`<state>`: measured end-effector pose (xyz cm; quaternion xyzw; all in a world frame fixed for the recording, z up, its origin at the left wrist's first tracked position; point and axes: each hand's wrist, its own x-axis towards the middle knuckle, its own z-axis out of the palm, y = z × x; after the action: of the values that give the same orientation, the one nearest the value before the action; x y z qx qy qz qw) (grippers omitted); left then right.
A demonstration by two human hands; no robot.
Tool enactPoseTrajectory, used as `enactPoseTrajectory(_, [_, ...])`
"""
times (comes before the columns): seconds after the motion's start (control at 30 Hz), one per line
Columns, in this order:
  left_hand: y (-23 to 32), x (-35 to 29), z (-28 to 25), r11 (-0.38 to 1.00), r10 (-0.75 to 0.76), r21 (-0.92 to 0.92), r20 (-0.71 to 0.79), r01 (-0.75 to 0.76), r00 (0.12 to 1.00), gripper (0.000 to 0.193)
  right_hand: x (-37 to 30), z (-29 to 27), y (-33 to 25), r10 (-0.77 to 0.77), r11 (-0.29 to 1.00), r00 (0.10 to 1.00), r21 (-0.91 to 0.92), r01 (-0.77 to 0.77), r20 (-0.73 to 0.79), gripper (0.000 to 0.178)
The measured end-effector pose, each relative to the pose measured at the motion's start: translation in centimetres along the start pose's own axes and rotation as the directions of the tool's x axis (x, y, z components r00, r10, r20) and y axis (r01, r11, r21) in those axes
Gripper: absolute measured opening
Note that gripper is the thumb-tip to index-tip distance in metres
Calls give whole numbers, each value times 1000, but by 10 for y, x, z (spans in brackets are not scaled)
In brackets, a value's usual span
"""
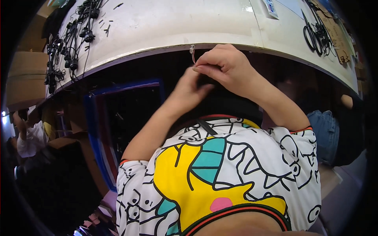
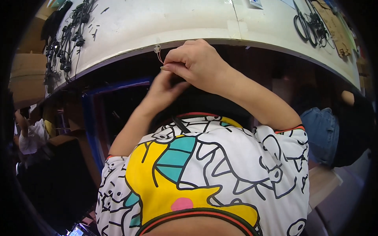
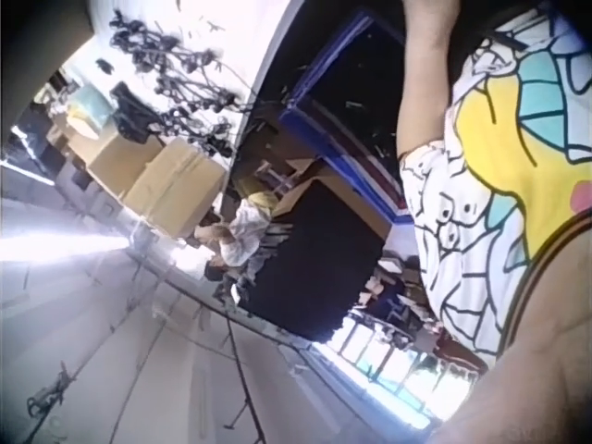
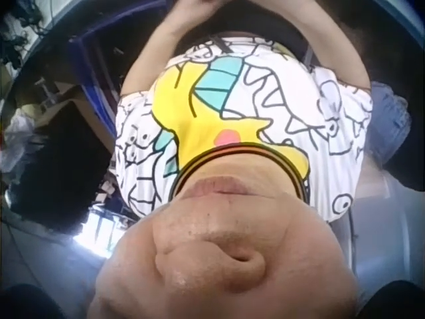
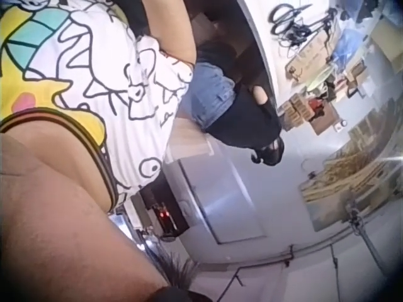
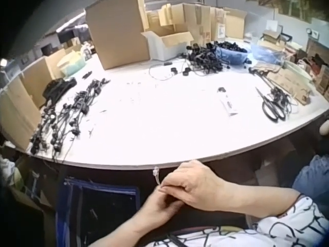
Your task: The person assembles electronic parts by applying glue from a tube to a wire connector, then inserting the connector into an electronic housing component.
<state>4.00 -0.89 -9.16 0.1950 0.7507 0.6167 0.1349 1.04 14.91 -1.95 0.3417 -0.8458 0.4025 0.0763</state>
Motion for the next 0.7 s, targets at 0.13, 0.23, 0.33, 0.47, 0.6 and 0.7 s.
enactPoseTrajectory(0.13, [41, 7, -50, 970, -189, -198, -231, 143, 954, 25, 1, -3, 5, 8, 999, 990, -44, -1, 143, 6])
enactPoseTrajectory(0.23, [59, 12, -67, 915, -310, -321, -174, 244, 935, 23, 2, 1, 1, -3, 999, 979, -51, 14, 204, 10])
enactPoseTrajectory(0.33, [60, 17, -67, 958, -254, -143, -12, 249, 967, 19, 1, 0, 1, 7, 995, 964, -98, 20, 265, 10])
enactPoseTrajectory(0.47, [57, 15, -66, 918, -372, -155, -9, 366, 928, 17, -3, -6, 8, 117, 990, 950, 44, -136, 289, 15])
enactPoseTrajectory(0.6, [55, 14, -57, 862, -394, -322, 56, 390, 917, 15, -4, -8, 9, 343, 763, 828, 382, -521, 443, 20])
enactPoseTrajectory(0.7, [55, 13, -52, 858, -401, -327, 57, 397, 914, 16, -3, -12, 10, 346, 736, 804, 391, -552, 485, 23])
